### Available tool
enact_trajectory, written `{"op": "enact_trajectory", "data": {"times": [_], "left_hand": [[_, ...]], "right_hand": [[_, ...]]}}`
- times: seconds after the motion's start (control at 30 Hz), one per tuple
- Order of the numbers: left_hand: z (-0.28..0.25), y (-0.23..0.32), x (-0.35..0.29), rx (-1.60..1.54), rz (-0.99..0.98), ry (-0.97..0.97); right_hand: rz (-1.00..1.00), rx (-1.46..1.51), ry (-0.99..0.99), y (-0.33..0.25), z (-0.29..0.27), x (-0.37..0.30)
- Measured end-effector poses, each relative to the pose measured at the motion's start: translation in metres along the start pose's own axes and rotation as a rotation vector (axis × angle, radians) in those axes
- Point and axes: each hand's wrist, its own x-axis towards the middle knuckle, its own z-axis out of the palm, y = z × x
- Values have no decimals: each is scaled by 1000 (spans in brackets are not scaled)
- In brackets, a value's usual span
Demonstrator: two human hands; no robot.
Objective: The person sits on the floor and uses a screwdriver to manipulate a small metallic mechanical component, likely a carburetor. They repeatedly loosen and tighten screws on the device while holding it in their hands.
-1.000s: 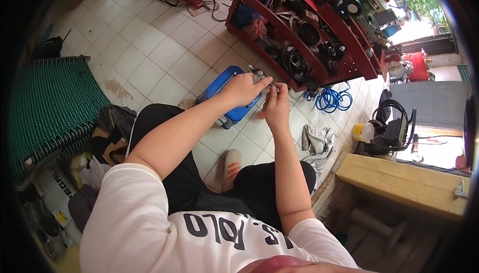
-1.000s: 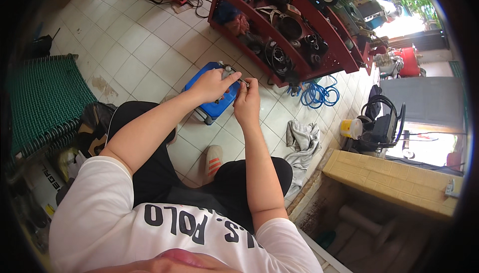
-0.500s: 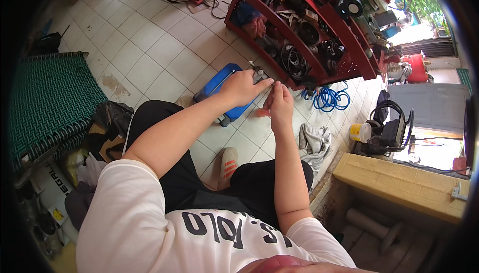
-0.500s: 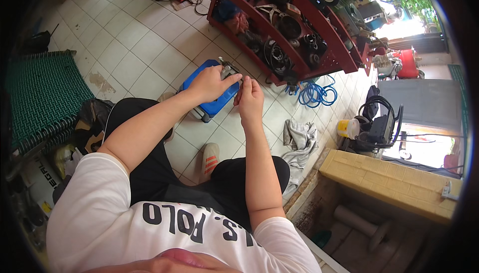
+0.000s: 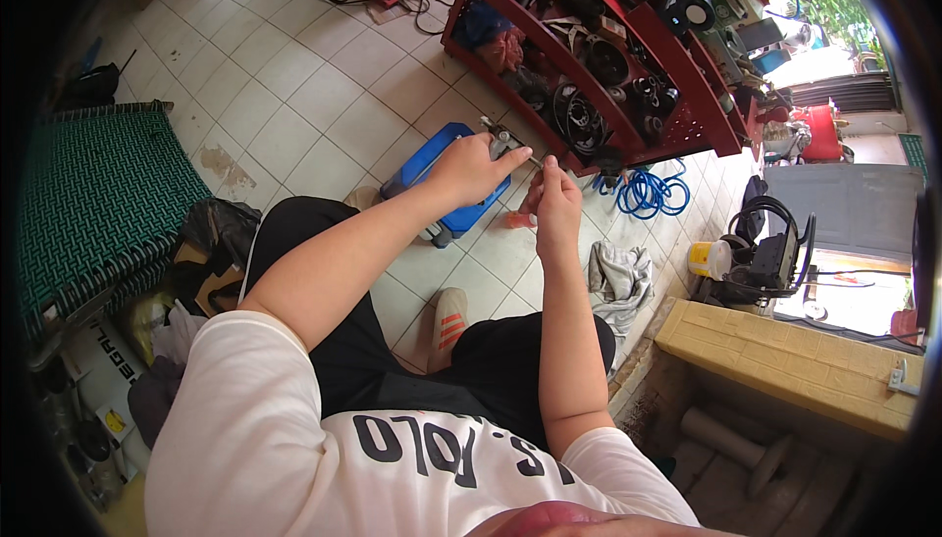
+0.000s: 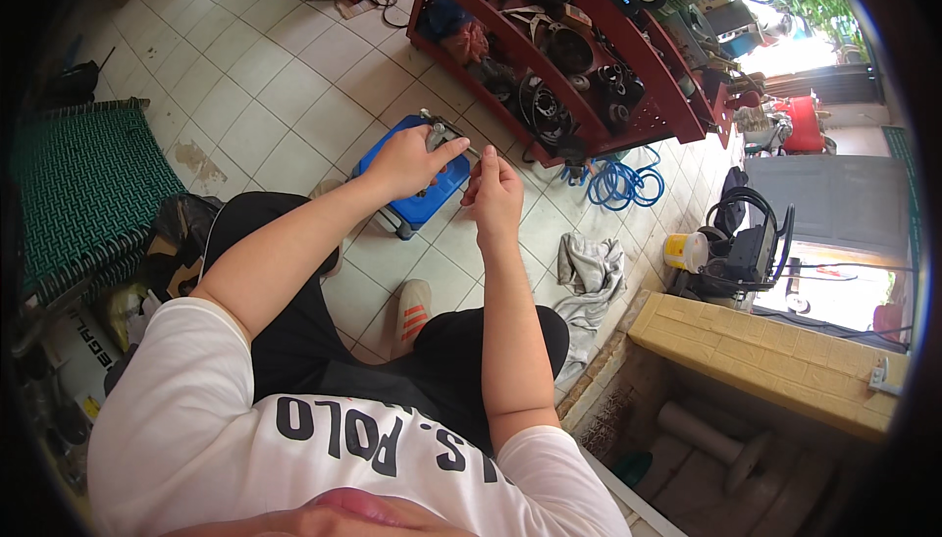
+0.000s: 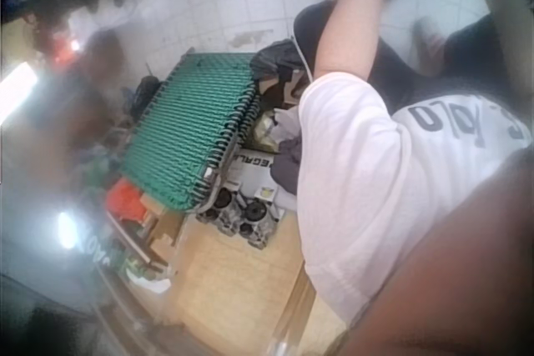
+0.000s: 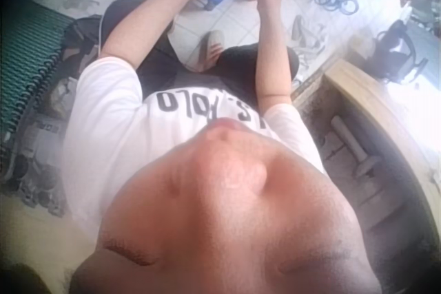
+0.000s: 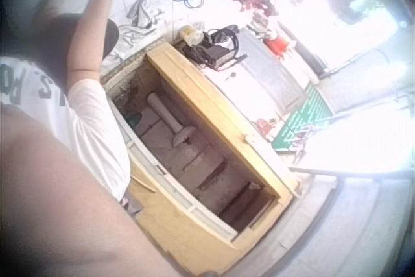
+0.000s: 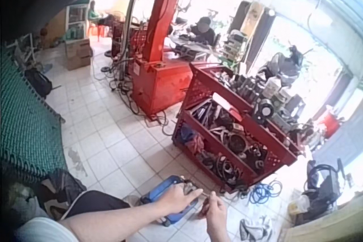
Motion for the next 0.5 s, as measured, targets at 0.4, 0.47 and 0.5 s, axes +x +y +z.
{"op": "enact_trajectory", "data": {"times": [0.4,0.47,0.5], "left_hand": [[1,-2,-1,-24,19,5],[0,2,-2,-71,-29,-28],[-1,5,-3,-108,-77,-58]], "right_hand": [[-127,3,-104,8,-3,2],[-152,22,-120,8,-4,3],[-162,30,-127,7,-5,3]]}}
